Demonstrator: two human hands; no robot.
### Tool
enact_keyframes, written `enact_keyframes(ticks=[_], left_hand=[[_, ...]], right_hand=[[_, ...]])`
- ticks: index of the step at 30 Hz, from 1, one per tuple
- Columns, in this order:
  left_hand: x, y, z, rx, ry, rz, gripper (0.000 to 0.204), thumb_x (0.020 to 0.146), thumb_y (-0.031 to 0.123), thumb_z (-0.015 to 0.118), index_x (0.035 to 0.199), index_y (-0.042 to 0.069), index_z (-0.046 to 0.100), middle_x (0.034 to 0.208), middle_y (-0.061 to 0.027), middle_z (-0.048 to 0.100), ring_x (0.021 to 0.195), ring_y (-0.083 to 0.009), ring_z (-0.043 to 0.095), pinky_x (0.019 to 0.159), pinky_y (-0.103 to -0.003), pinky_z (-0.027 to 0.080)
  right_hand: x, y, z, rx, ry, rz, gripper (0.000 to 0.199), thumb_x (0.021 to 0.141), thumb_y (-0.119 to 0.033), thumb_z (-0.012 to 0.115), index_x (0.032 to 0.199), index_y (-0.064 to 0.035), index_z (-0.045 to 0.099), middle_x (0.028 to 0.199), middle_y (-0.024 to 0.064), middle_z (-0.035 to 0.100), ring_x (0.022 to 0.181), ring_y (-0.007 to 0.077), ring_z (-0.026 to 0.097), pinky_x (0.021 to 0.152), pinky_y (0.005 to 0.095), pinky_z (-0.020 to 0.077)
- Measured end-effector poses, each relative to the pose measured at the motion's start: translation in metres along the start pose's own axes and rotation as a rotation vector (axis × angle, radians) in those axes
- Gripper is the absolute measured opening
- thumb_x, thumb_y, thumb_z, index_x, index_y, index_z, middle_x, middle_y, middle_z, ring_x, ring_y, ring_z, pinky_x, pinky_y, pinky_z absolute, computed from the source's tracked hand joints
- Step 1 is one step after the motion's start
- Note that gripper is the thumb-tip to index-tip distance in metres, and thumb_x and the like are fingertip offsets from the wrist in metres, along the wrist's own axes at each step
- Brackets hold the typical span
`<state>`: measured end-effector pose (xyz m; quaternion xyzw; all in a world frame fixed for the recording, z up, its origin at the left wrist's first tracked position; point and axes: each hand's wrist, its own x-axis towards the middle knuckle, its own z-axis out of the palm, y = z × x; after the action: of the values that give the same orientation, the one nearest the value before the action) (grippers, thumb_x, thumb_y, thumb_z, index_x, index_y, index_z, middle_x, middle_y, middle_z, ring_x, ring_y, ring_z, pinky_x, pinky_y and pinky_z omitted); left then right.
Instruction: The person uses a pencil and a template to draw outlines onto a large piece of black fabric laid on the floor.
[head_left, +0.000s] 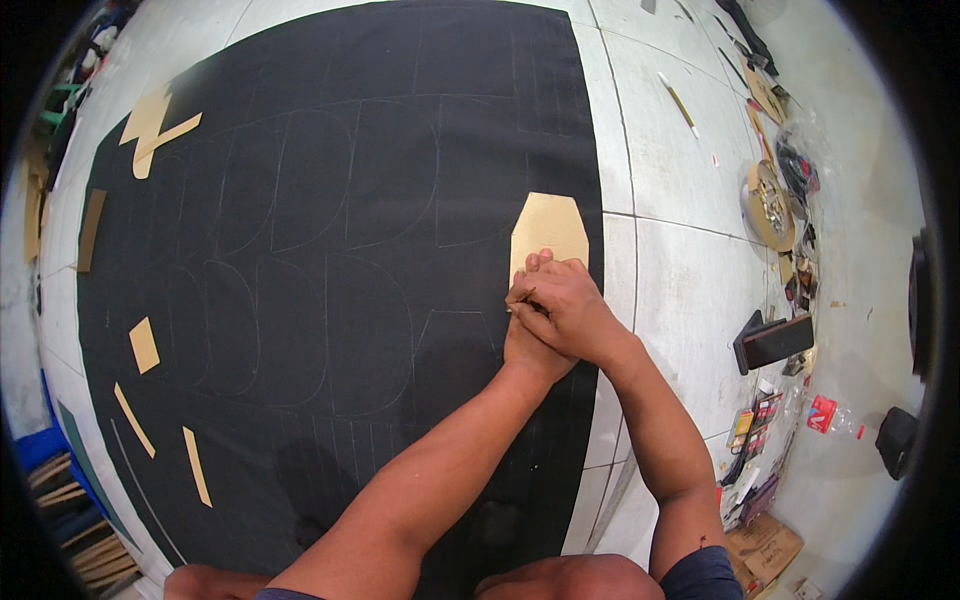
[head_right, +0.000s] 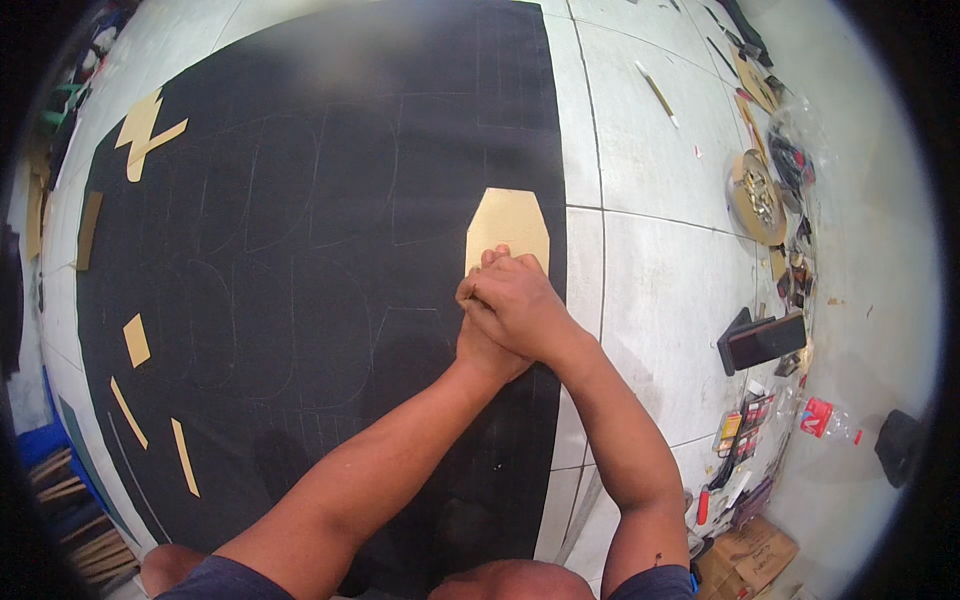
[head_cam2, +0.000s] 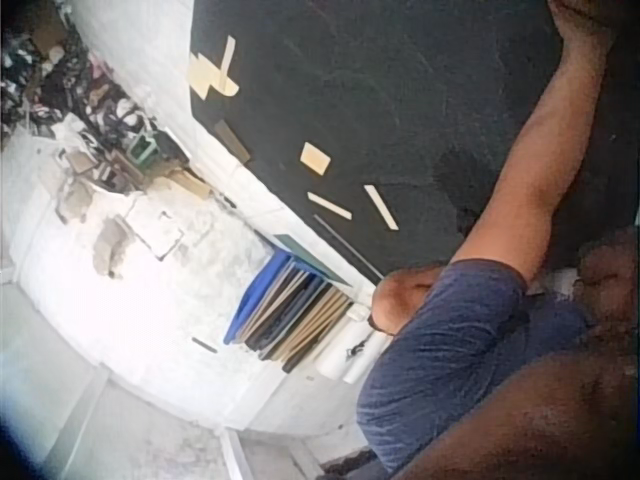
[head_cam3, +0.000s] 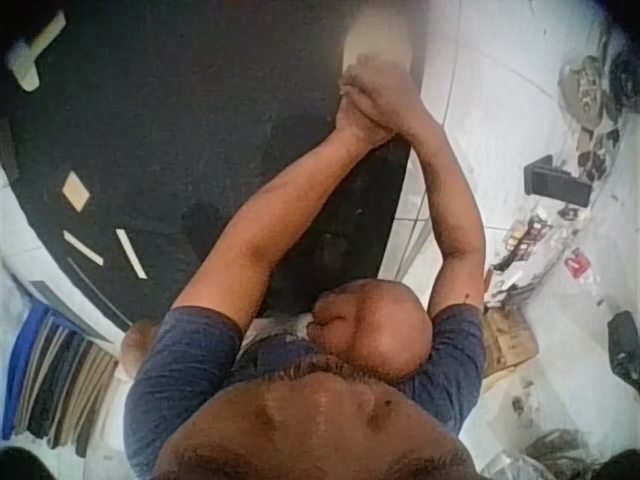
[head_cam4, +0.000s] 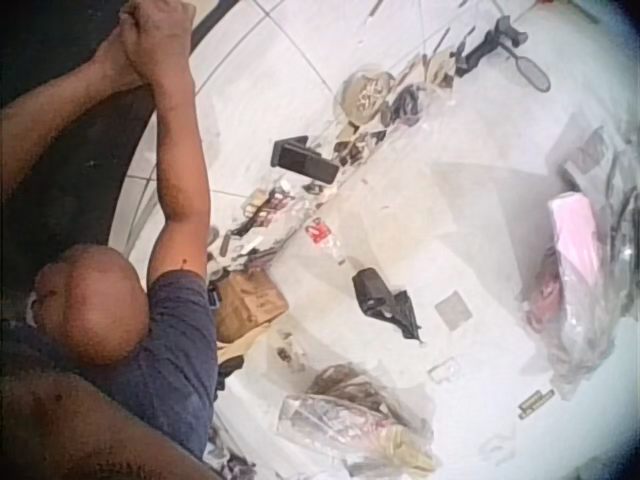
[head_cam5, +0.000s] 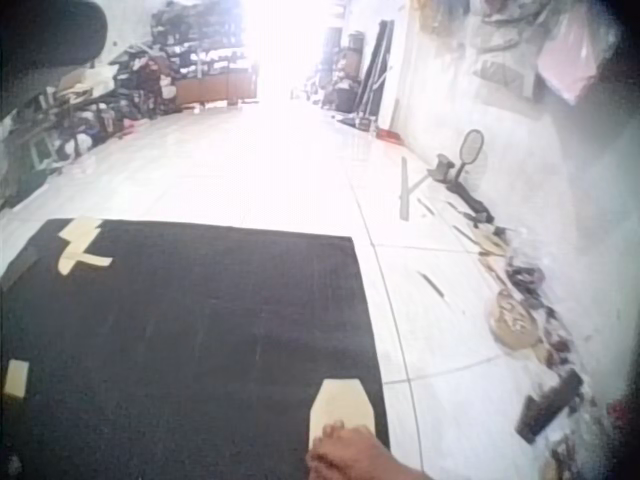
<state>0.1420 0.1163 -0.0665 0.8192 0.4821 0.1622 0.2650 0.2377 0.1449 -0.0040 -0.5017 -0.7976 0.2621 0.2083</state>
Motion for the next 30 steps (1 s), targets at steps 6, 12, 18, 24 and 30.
enact_keyframes(ticks=[6, 12, 18, 24, 30], left_hand=[[0.009, 0.008, -0.029, -0.160, -0.308, -0.061, 0.081, 0.101, 0.045, 0.056, 0.165, 0.005, 0.026, 0.167, -0.0266, 0.028, 0.159, -0.0448, 0.016, 0.130, -0.054, 0.009], [0.001, 0.006, -0.016, 0.070, -0.062, 0.004, 0.091, 0.096, 0.052, 0.063, 0.161, -0.001, 0.029, 0.162, -0.0320, 0.031, 0.153, -0.0506, 0.025, 0.130, -0.056, 0.012], [0.002, 0.006, -0.016, 0.110, -0.087, 0.019, 0.090, 0.097, 0.056, 0.059, 0.160, -0.003, 0.033, 0.163, -0.0319, 0.029, 0.154, -0.0502, 0.025, 0.130, -0.057, 0.013], [0.003, 0.007, -0.017, 0.130, -0.086, 0.025, 0.089, 0.096, 0.055, 0.062, 0.157, -0.005, 0.038, 0.163, -0.0322, 0.029, 0.154, -0.0498, 0.024, 0.128, -0.058, 0.015], [0.005, 0.011, -0.021, 0.162, -0.121, -0.006, 0.093, 0.096, 0.054, 0.064, 0.160, -0.005, 0.032, 0.163, -0.0339, 0.028, 0.155, -0.0510, 0.021, 0.129, -0.057, 0.014]], right_hand=[[0.014, 0.004, -0.011, -0.044, -0.065, 0.051, 0.013, 0.091, -0.017, 0.069, 0.099, -0.0063, 0.071, 0.093, 0.0115, 0.072, 0.089, 0.0324, 0.068, 0.085, 0.0431, 0.0475], [0.040, 0.020, -0.003, 0.104, 0.205, 0.206, 0.016, 0.098, -0.017, 0.066, 0.106, -0.0034, 0.069, 0.098, 0.0149, 0.072, 0.093, 0.0346, 0.070, 0.084, 0.0427, 0.0550], [0.039, 0.016, -0.010, 0.032, 0.089, 0.308, 0.022, 0.103, -0.022, 0.060, 0.108, -0.0027, 0.070, 0.098, 0.0169, 0.074, 0.097, 0.0356, 0.072, 0.086, 0.0439, 0.0562], [0.050, 0.026, -0.006, 0.095, 0.155, 0.345, 0.022, 0.103, -0.023, 0.061, 0.112, -0.0049, 0.070, 0.096, 0.0159, 0.076, 0.091, 0.0356, 0.074, 0.085, 0.0434, 0.0567], [0.051, 0.026, -0.010, 0.206, 0.178, 0.442, 0.021, 0.103, -0.022, 0.061, 0.112, -0.0052, 0.070, 0.099, 0.0154, 0.077, 0.093, 0.0335, 0.075, 0.085, 0.0423, 0.0567]])
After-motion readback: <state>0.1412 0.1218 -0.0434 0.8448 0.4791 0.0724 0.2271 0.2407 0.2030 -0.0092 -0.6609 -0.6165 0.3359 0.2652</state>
